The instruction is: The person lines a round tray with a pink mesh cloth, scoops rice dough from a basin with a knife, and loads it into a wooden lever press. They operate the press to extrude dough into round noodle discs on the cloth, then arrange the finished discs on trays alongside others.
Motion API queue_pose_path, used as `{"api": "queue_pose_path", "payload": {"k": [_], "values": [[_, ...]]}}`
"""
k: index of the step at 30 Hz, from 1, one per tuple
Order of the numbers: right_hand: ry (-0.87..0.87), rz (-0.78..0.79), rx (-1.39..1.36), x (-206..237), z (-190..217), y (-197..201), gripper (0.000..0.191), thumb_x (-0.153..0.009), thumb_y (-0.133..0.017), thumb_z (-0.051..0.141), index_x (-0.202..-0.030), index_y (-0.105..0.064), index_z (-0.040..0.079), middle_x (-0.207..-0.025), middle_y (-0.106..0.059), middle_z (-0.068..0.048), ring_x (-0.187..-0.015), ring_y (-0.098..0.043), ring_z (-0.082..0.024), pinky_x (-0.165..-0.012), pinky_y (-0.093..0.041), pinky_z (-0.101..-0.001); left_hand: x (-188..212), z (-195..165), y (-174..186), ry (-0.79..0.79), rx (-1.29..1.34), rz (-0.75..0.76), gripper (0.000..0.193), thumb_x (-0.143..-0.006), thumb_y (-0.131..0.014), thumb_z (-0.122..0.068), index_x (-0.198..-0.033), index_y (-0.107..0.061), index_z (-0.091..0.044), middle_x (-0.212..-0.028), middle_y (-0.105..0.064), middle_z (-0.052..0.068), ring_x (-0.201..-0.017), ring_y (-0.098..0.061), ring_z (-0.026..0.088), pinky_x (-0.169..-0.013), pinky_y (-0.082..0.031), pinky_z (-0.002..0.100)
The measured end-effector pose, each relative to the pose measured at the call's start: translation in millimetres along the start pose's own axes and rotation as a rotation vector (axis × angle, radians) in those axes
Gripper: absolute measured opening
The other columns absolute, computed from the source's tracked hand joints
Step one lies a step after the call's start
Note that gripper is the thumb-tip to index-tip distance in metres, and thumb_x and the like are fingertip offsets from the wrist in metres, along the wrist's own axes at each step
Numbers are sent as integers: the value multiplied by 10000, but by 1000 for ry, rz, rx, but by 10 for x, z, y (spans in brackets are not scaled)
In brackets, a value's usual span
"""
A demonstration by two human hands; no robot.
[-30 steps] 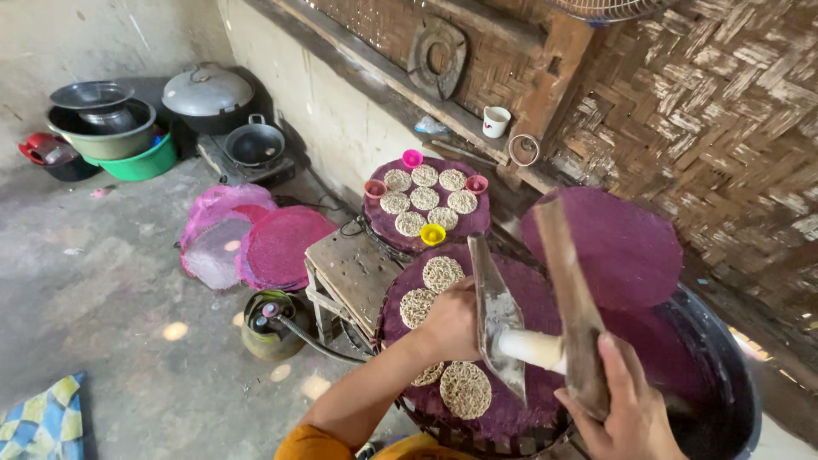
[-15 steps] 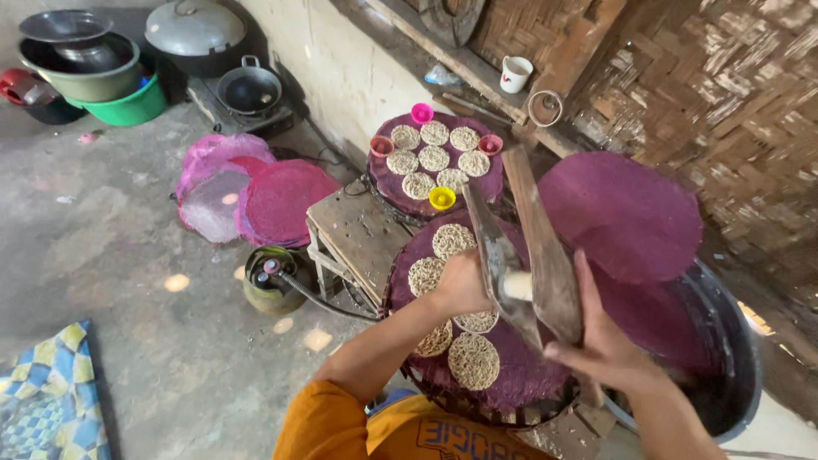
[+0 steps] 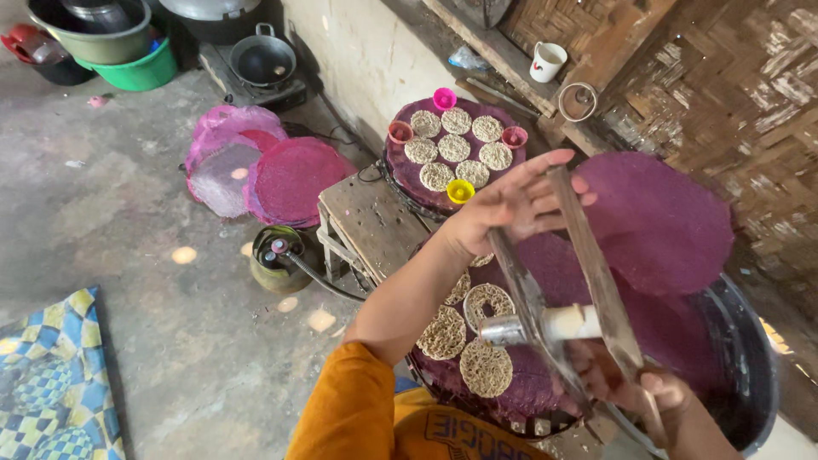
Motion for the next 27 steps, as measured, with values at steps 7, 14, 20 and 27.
{"api": "queue_pose_path", "payload": {"k": [7,14,20,27], "values": [[-292,-404,219,-183,-30,464,1276,-547,-741,651,-1617,-279,131,-1481,-532,-194,-1263,-624,-381,-1039,-495,-542,168,349,861,-75,325,-460,571,-1061,-495,-644,-1338,-551,-148,-1229,-668,141,-1213,-633,358,-1061,-485,493],[-302,-462,281,-159,-49,624,1105,-693,-731,645,-1454,-457,-107,-1330,-623,-401,-1163,-667,-466,-1002,-512,-556,225,376,879,-122,450,-500,414,-1065,-506,-593,-1204,-565,-208,-1111,-677,88,-1085,-674,323,-971,-527,489],[-306,-483,323,-143,-146,477,1086,-664,-698,658,-1423,-480,-87,-1240,-682,-293,-1067,-704,-442,-901,-583,-561,389,376,765,-86,415,-563,407,-1032,-540,-591,-1167,-555,-206,-1059,-676,67,-1036,-685,301,-875,-548,415],[-251,-339,504,-456,-112,338,917,-686,-672,687,-1181,-682,-84,-884,-823,-207,-794,-794,-336,-766,-648,-507,389,223,914,-168,454,-426,401,-1089,-557,-577,-1190,-581,-189,-1084,-674,83,-1041,-688,308,-730,-522,338]]}}
Point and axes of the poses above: each hand's wrist, its own x-axis away from the middle knuckle, its own y-axis out of the back of the hand, z = x × y, the point moved 7 cm from there along -x, towards the middle knuckle
